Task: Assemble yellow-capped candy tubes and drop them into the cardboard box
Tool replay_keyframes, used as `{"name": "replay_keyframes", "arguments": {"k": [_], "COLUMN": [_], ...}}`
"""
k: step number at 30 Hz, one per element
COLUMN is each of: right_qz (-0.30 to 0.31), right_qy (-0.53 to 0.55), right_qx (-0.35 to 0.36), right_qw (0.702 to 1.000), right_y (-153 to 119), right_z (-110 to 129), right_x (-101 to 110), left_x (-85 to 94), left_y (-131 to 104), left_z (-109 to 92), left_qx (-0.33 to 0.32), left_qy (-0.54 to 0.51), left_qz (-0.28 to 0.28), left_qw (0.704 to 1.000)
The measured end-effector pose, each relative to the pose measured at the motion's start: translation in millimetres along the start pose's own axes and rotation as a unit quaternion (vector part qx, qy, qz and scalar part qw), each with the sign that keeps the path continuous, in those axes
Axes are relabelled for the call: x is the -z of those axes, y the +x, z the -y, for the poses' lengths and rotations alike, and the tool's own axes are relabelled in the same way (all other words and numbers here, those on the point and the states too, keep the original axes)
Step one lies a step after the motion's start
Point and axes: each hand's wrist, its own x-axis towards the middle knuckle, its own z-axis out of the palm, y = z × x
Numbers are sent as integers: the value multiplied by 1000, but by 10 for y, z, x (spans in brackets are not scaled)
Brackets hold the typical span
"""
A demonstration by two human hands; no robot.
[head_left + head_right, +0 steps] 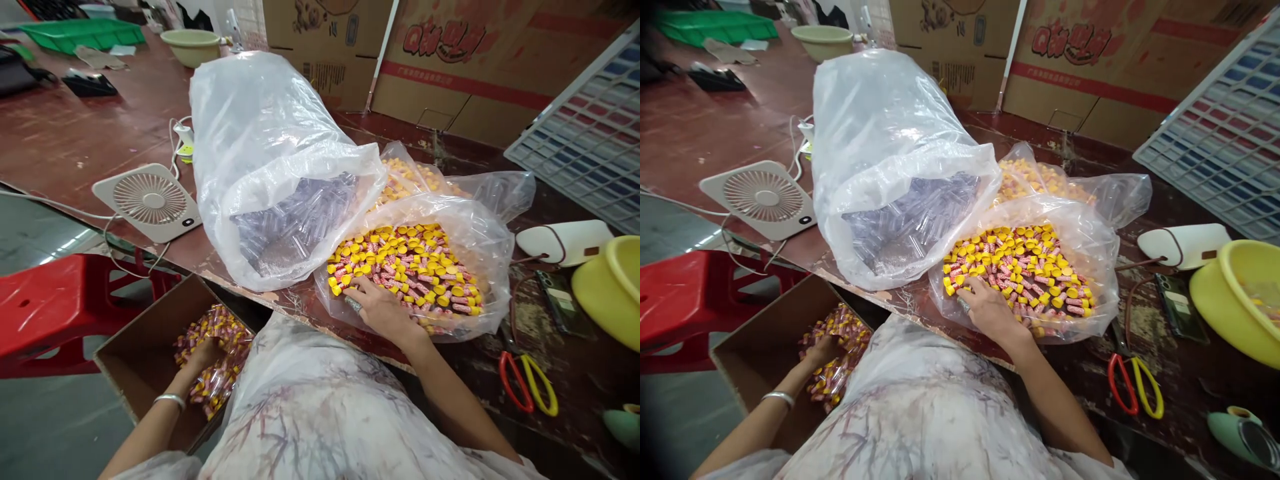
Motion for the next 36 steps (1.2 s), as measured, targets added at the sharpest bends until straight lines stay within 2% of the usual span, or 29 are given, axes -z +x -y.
{"name": "replay_keyframes", "arguments": {"k": [2, 4, 5, 7, 8, 9, 10, 11, 12, 14, 16, 19, 21, 22, 25, 28, 30, 32, 36], "right_qz": [-7, -22, -35, -81, -113, -148, -185, -218, -245, -281, -306, -344, -366, -373, -377, -345, -301, -266, -298], "right_qy": [-3, 15, 25, 44, 55, 69, 86, 102, 117, 143, 172, 214, 231, 236, 243, 249, 246, 220, 155], "right_qx": [2, -3, -12, -36, -47, -55, -57, -56, -52, -42, -38, -37, -27, -19, 27, 105, 152, 169, 123], "right_qw": [1000, 1000, 999, 995, 991, 985, 977, 969, 961, 948, 936, 914, 901, 897, 894, 899, 909, 923, 934], "right_y": [24, 18, 8, -9, -13, -12, -6, 3, 13, 32, 46, 77, 125, 157, 264, 327, 323, 288, 196], "right_z": [24, -6, -32, -84, -101, -110, -109, -99, -80, -28, 32, 127, 200, 238, 344, 402, 421, 445, 540], "right_x": [-15, -30, -40, -57, -59, -54, -40, -16, 19, 109, 207, 327, 382, 403, 444, 452, 423, 346, 72], "left_x": [57, 230, 347, 598, 714, 812, 887, 937, 962, 958, 916, 844, 802, 780, 699, 602, 532, 445, 188], "left_y": [13, -27, -73, -193, -246, -276, -272, -229, -148, 87, 321, 442, 317, 207, -183, -457, -529, -541, -528], "left_z": [-47, -180, -296, -647, -877, -1133, -1397, -1655, -1890, -2250, -2435, -2442, -2363, -2328, -2302, -2374, -2423, -2454, -2483], "left_qx": [17, 9, -15, -104, -195, -277, -326, -352, -363, -370, -371, -380, -393, -400, -411, -391, -363, -326, -248], "left_qy": [30, 41, 40, 37, 49, 70, 103, 143, 181, 242, 277, 251, 161, 99, -92, -237, -328, -414, -525], "left_qz": [22, 42, 51, 45, 19, -37, -104, -161, -192, -209, -198, -219, -238, -229, -141, -63, -21, 27, 101], "left_qw": [999, 998, 998, 993, 979, 958, 934, 911, 894, 872, 864, 863, 874, 882, 896, 887, 872, 849, 808]}}
